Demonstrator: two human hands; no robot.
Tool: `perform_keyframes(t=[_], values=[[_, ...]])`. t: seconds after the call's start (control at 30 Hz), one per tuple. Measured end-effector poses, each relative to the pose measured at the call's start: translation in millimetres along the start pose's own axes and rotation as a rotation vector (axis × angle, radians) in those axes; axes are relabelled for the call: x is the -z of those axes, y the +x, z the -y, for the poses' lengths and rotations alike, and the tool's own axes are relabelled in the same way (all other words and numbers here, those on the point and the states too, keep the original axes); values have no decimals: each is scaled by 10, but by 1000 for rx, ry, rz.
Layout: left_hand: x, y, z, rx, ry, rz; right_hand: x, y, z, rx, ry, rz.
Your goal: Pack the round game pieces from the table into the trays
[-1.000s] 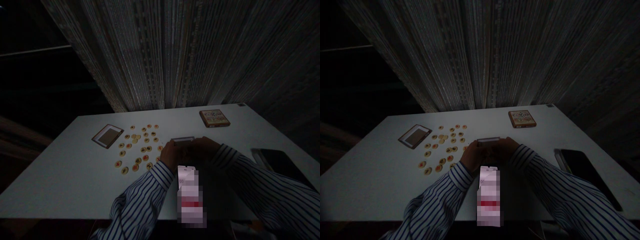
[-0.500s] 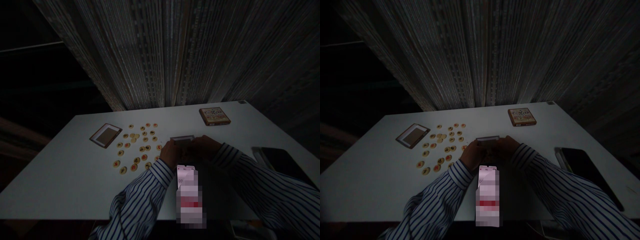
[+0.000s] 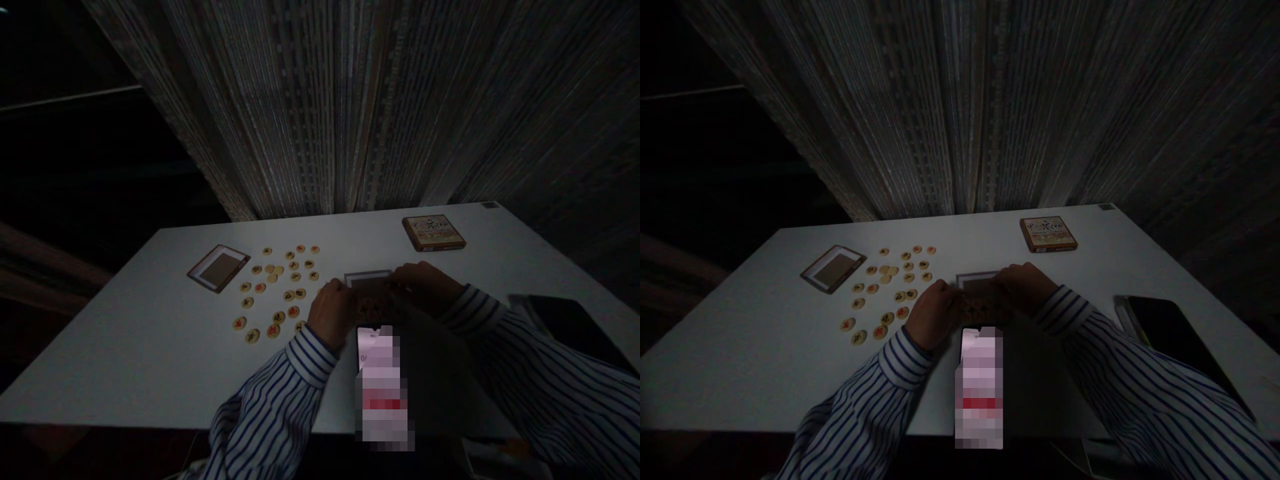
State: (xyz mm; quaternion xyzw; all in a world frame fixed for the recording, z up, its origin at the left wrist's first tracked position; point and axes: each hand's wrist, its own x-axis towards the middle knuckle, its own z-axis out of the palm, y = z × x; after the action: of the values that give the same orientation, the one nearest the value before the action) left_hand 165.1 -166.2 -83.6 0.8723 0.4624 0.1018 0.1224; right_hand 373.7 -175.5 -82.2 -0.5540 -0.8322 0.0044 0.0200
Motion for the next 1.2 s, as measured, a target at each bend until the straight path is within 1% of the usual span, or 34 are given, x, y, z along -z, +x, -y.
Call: perform_keyframes(t=[0.07, 0.1, 0.17, 0.23, 0.3, 0.37, 0.43, 0.6, 0.73, 0.83, 0.93, 1.03, 1.2], values=[[56, -133, 37, 19, -38, -24, -25, -68, -21, -27, 61, -97], [64, -199, 51, 25, -65, -32, -38, -104, -20, -60, 88, -124], [35, -321, 64, 42, -126, -43, -55, -173, 8, -174, 128, -121], [-42, -412, 57, 61, -187, -46, -54, -228, 69, -317, 158, -43], [-140, -467, 38, 74, -234, -36, -42, -267, 146, -444, 196, 83], [-228, -485, 17, 74, -266, -26, -42, -296, 215, -503, 254, 191], [-283, -478, -1, 79, -284, -26, -69, -319, 254, -507, 297, 218], [-285, -432, -31, 113, -274, -30, -197, -360, 237, -482, 263, 145], [-271, -417, -42, 116, -272, -36, -242, -376, 230, -477, 266, 110], [-302, -422, -38, 109, -290, -43, -252, -391, 239, -483, 332, 70], [-364, -435, -21, 117, -325, -91, -278, -417, 228, -502, 440, 40], [-424, -447, 5, 140, -349, -139, -337, -449, 190, -537, 552, -53], [-454, -452, 35, 156, -380, -142, -484, -484, 84, -592, 577, -185]])
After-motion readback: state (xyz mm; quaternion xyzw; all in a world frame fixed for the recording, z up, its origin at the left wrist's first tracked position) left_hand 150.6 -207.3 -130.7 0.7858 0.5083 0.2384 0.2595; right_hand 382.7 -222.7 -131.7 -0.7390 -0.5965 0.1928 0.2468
